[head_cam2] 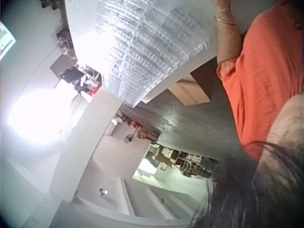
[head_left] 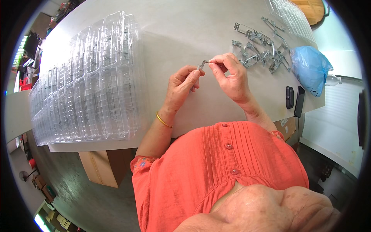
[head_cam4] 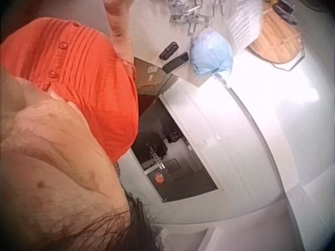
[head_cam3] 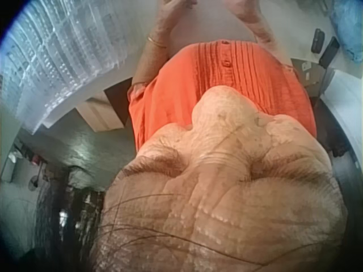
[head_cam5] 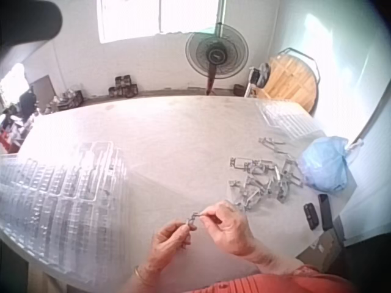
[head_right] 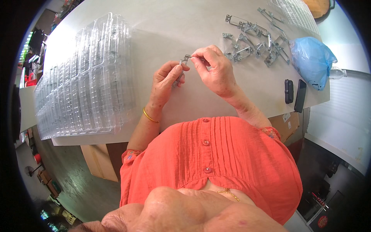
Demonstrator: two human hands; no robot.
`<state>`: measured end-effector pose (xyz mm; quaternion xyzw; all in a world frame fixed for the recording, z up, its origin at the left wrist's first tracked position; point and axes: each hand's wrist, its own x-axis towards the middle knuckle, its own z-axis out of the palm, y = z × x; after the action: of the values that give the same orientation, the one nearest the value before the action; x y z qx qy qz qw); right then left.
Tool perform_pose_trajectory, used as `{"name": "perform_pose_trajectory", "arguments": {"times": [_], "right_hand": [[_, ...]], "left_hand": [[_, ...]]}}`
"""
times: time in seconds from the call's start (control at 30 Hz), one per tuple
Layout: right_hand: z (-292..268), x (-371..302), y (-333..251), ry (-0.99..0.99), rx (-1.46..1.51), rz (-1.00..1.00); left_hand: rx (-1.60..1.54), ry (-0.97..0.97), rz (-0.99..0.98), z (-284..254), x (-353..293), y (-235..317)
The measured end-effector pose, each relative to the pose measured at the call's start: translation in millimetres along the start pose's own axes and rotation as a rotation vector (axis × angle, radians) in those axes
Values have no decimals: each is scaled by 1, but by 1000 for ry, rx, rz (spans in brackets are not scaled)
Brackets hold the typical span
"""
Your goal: The person assembles metal components by inserting metal pins into brackets by hand, then places the assembled pieces into compartments of a plastic tray.
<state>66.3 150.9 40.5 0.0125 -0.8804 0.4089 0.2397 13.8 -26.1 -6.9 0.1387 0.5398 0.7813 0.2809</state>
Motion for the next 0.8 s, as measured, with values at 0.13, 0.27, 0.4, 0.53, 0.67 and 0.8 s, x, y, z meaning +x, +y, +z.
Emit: {"name": "perform_pose_trajectory", "arguments": {"times": [0.13, 0.27, 0.4, 0.53, 0.67, 0.8], "right_hand": [[0, -3, -3, -29, -14, 53], [-2, -4, -3, -92, 88, 159], [-7, 0, -8, -234, 385, 449], [-11, 2, -4, -318, 586, 595], [-10, 0, -2, -355, 589, 597], [-6, -4, 6, -284, 369, 406]], "left_hand": [[103, -22, 53, -3, -2, 1], [110, 7, 46, 0, -2, 4], [220, 1, 139, 2, -1, -1], [304, -5, 120, 2, -3, 1], [346, -4, 187, 5, -3, -1], [457, 6, 242, 6, -3, 2]]}}
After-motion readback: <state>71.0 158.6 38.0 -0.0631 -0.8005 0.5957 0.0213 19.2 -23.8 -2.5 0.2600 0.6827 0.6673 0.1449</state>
